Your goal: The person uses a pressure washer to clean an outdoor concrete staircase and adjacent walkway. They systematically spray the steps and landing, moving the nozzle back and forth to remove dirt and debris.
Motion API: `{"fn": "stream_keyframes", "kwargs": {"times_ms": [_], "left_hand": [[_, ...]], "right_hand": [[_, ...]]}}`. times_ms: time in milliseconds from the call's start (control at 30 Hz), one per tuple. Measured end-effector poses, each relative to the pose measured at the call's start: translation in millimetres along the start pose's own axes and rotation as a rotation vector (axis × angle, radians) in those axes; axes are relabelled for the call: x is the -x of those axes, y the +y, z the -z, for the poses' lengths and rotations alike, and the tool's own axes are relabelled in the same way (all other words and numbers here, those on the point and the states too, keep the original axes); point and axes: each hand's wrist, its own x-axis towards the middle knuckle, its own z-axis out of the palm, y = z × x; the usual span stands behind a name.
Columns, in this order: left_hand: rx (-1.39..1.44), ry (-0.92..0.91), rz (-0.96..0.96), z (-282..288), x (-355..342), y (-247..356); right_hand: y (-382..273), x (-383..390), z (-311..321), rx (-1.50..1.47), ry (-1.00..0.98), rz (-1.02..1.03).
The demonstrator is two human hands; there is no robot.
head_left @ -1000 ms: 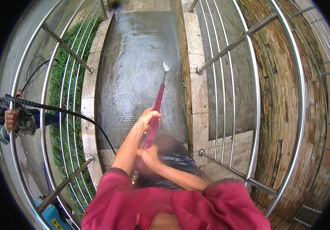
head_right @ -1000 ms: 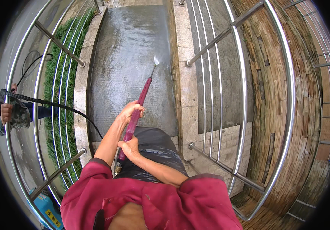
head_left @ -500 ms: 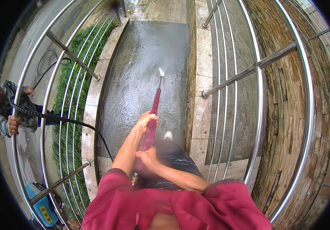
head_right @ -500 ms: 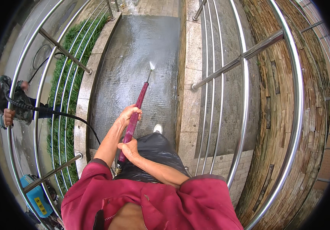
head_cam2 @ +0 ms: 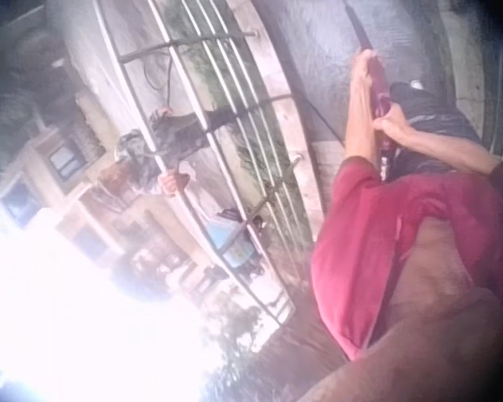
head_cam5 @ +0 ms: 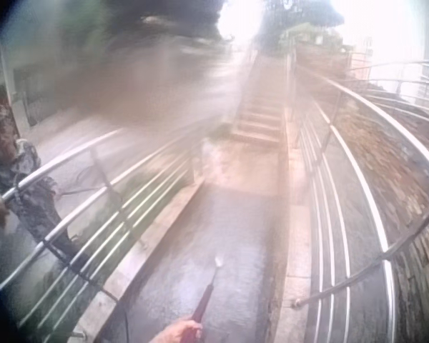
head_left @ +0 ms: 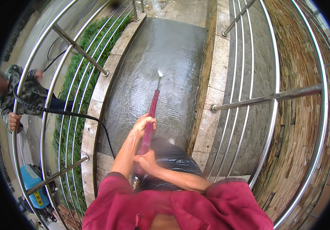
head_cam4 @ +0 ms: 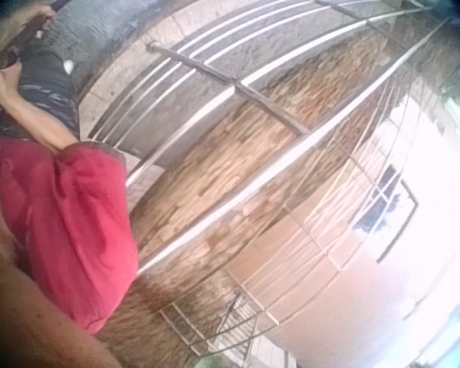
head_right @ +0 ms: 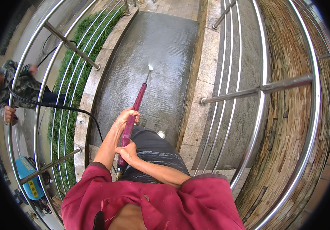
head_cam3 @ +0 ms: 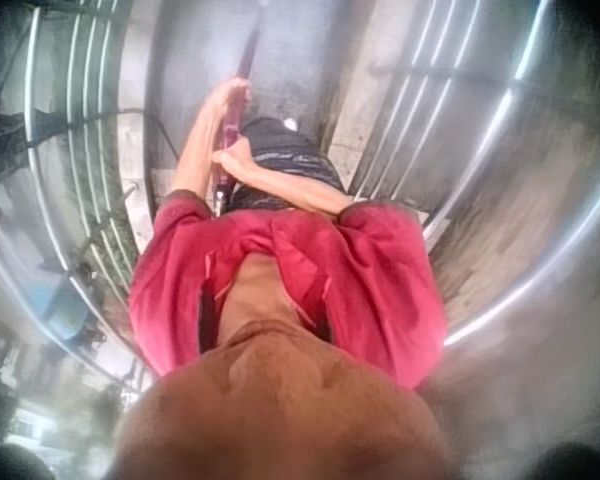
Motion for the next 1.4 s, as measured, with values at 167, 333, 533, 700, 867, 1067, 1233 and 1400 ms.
{"fn": "stream_keyframes", "kwargs": {"times_ms": [167,333,533,700,867,1067,1233,1400], "left_hand": [[0.059,-0.006,-0.030,21.0,-35.3,54.6],[0.069,-0.038,-0.084,48.4,-46.2,106.6],[0.150,0.068,-0.032,107.5,-4.3,114.8],[0.199,0.138,-0.052,122.1,-0.1,118.6],[0.170,0.025,-0.086,95.3,-32.0,152.3],[0.154,0.001,-0.104,65.5,-22.1,183.7],[0.110,0.072,-0.190,114.3,5.9,168.5],[0.043,0.246,-0.241,133.5,37.6,171.6]], "right_hand": [[-26.1,-54.9,-26.4,0.085,0.041,0.025],[-49.0,-92.5,-63.8,0.133,0.045,0.015],[-46.1,-79.6,-112.3,0.123,-0.088,-0.031],[-49.1,-85.1,-119.4,0.155,-0.140,-0.095],[-66.2,-117.7,-114.3,0.171,-0.091,-0.054],[-91.6,-122.4,-124.0,0.137,-0.036,-0.049],[-79.3,-100.7,-140.7,0.046,-0.170,-0.188],[-87.0,-104.0,-153.8,0.167,-0.351,-0.202]]}}
